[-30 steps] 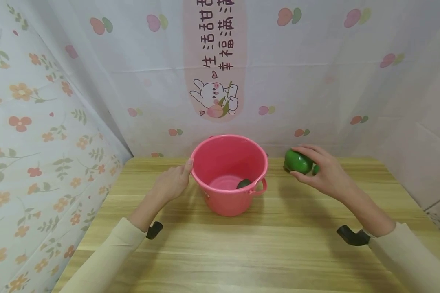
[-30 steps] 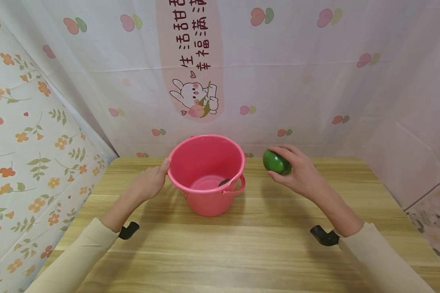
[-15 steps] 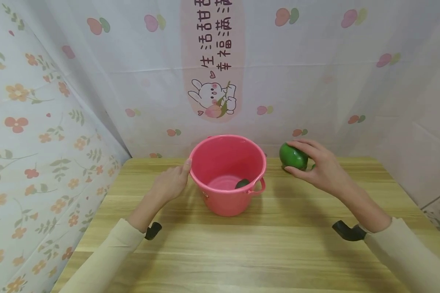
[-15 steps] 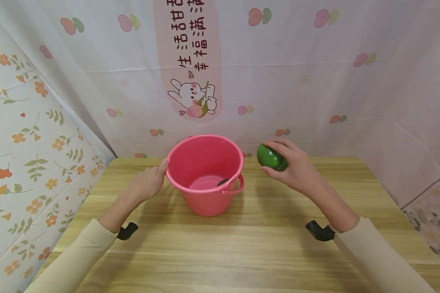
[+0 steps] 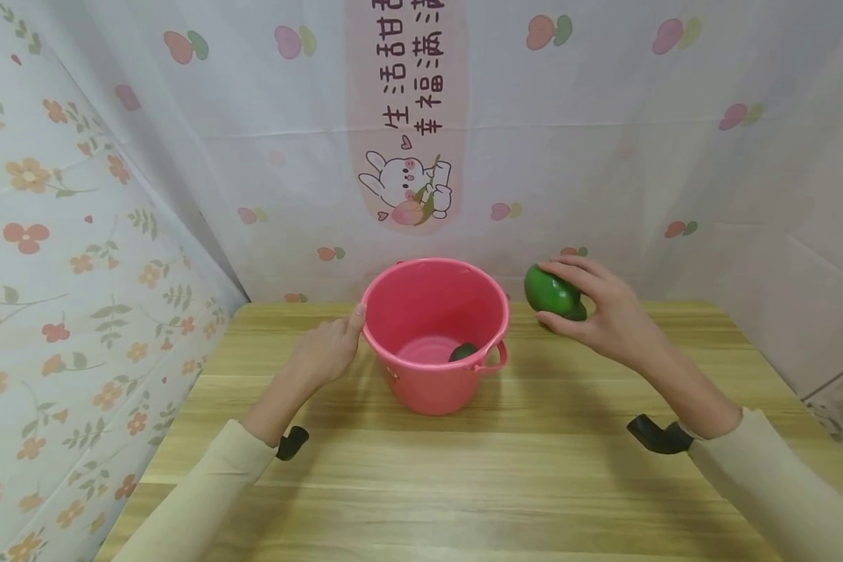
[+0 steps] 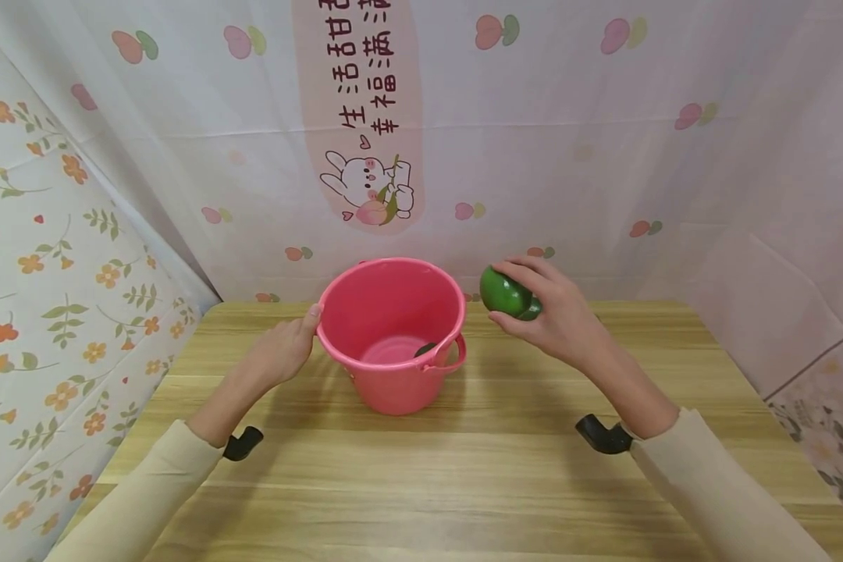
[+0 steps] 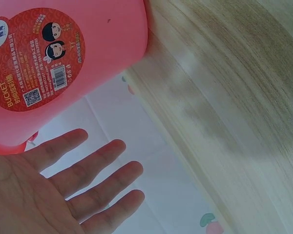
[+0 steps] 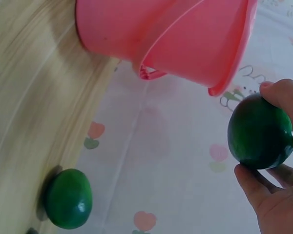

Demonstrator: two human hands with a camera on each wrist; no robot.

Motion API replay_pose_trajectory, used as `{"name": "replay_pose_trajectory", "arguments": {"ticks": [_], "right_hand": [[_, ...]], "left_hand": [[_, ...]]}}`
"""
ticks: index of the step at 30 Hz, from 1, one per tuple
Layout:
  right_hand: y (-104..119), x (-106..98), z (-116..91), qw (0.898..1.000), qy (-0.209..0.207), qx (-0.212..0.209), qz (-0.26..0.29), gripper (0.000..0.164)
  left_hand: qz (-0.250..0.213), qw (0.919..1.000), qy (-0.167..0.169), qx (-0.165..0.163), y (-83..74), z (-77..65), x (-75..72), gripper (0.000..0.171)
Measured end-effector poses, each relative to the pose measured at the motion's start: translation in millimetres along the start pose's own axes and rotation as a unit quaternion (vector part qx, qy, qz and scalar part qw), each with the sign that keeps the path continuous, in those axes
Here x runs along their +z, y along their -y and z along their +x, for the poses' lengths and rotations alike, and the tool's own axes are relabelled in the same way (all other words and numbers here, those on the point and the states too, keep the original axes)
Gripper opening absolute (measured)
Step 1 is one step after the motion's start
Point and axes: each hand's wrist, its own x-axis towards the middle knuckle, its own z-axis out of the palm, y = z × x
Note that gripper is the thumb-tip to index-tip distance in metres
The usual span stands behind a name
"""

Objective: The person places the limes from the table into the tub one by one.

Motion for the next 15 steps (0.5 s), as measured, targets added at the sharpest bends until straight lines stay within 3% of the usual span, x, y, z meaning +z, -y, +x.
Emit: {"name": "replay_pose_trajectory", "arguments": {"ticks": [15], "right_hand": [[19, 8, 24, 0.999, 0.01, -0.034, 0.025, 0.071]], "left_hand": [[0.005, 1.0, -0.001, -0.001, 0.2, 1.8, 1.9, 0.088]]}}
